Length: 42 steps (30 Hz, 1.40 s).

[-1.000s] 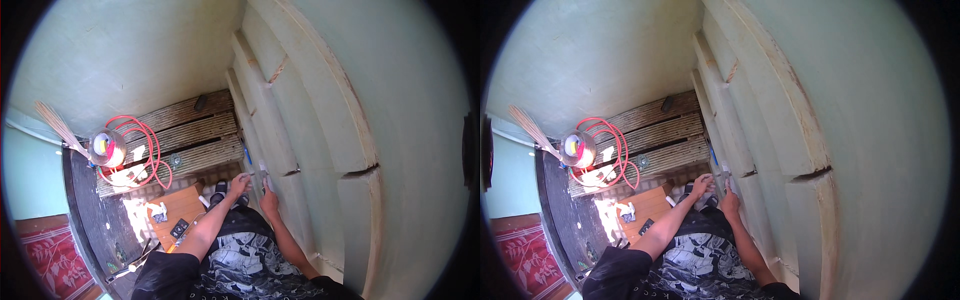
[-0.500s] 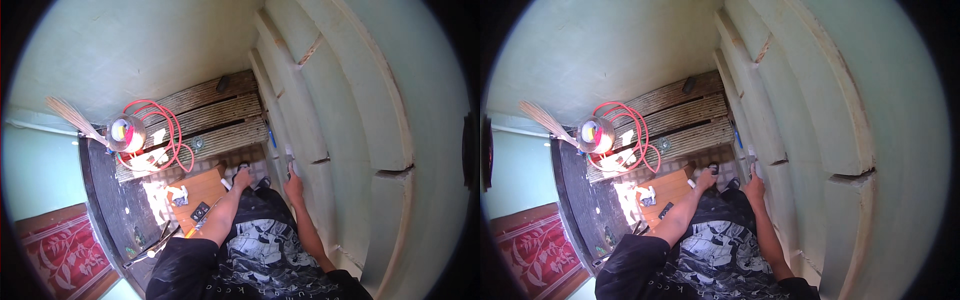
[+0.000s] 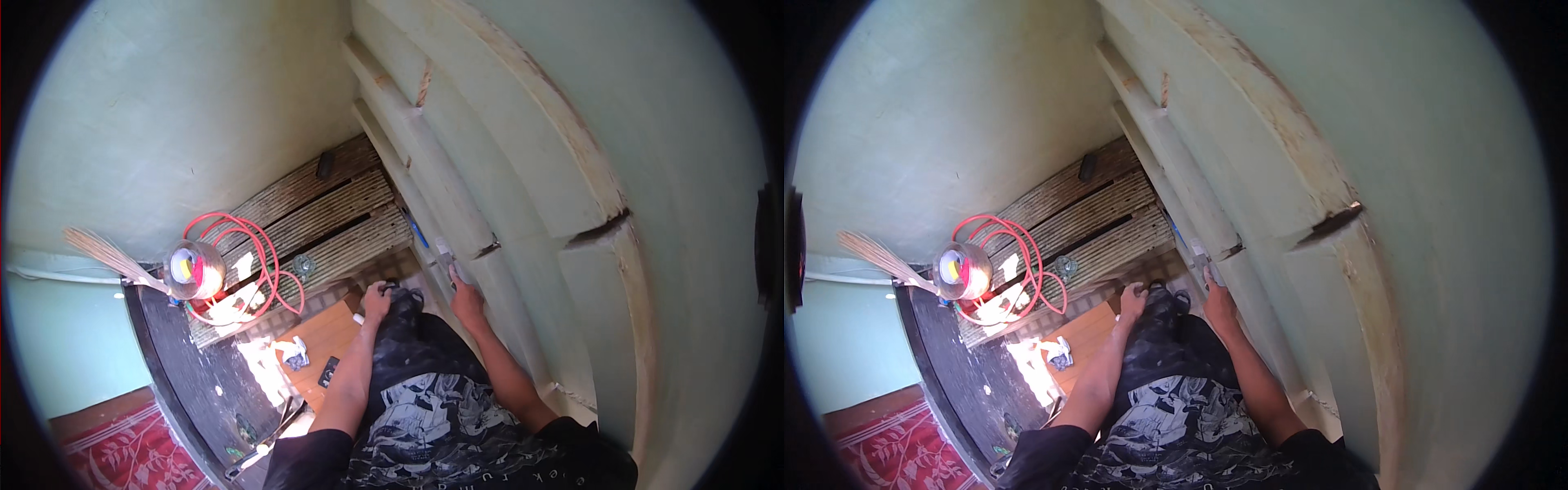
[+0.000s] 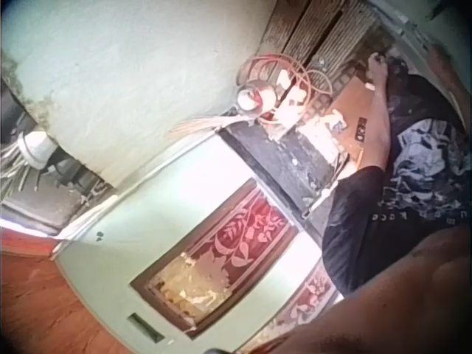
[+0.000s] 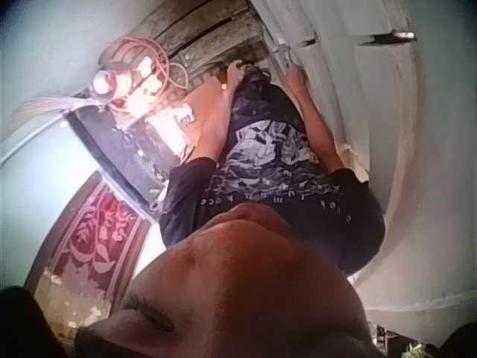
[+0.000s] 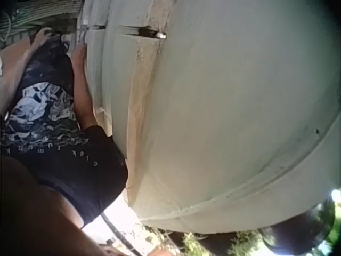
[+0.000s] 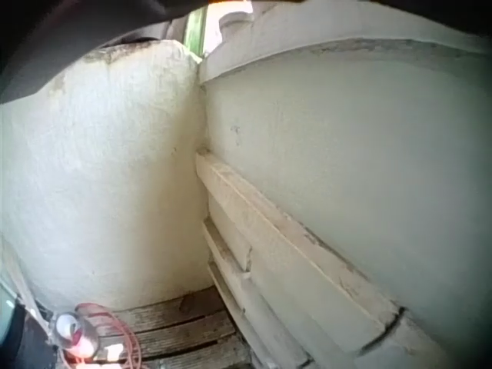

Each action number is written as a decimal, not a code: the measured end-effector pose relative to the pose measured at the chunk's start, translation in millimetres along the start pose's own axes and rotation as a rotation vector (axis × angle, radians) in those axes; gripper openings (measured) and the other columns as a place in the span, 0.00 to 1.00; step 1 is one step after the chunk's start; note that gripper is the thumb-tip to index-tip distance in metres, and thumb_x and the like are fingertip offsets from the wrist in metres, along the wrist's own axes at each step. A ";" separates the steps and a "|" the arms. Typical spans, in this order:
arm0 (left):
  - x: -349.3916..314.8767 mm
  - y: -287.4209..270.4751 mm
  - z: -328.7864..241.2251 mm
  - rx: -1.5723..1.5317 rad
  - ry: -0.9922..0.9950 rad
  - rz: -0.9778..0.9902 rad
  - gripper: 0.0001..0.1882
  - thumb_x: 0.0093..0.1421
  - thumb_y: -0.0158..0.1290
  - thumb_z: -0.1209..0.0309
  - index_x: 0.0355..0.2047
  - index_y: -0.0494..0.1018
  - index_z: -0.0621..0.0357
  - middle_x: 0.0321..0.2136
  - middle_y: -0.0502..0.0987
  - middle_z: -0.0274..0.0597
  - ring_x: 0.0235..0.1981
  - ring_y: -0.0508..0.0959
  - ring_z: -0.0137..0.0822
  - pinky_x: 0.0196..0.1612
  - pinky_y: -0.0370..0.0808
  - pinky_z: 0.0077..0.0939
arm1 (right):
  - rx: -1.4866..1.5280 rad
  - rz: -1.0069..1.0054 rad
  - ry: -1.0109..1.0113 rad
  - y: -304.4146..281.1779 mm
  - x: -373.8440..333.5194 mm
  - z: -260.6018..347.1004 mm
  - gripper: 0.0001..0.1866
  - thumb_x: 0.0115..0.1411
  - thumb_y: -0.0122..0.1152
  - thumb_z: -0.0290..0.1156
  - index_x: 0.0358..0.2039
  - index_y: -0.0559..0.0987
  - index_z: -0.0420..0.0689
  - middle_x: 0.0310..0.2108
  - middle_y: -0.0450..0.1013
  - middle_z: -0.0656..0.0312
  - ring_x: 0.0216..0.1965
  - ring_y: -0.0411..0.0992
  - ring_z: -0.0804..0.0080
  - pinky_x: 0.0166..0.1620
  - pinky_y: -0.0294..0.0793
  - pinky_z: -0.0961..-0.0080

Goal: Painting a slatted wall using a small roller and a brush.

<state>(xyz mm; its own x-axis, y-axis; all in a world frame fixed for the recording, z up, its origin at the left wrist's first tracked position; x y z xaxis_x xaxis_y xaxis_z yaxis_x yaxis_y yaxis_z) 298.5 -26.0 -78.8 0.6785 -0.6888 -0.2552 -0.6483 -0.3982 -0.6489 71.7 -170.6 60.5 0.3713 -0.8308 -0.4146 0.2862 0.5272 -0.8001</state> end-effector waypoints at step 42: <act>3.7 75.4 -121.6 -0.701 -0.375 0.372 0.15 0.61 0.51 0.62 0.40 0.78 0.60 0.33 0.79 0.39 0.28 0.78 0.31 0.29 0.75 0.25 | -0.099 -0.196 -0.056 19.7 19.8 -0.5 0.29 0.59 0.46 0.25 0.62 0.63 0.56 0.36 0.74 0.42 0.39 0.74 0.44 0.43 0.72 0.53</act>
<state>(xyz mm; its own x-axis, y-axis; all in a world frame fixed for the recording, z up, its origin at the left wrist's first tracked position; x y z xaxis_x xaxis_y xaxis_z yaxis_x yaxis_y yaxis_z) 210.2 -132.3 -41.4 0.3695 -0.6526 -0.6615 -0.8294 -0.5526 0.0819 84.3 -176.7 36.3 0.3660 -0.9031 -0.2247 0.2709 0.3343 -0.9027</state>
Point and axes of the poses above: each hand's wrist, its own x-axis towards the middle knuckle, its own y-axis out of the palm, z = x × y, the point moved 8 cm from there along x, towards the middle knuckle
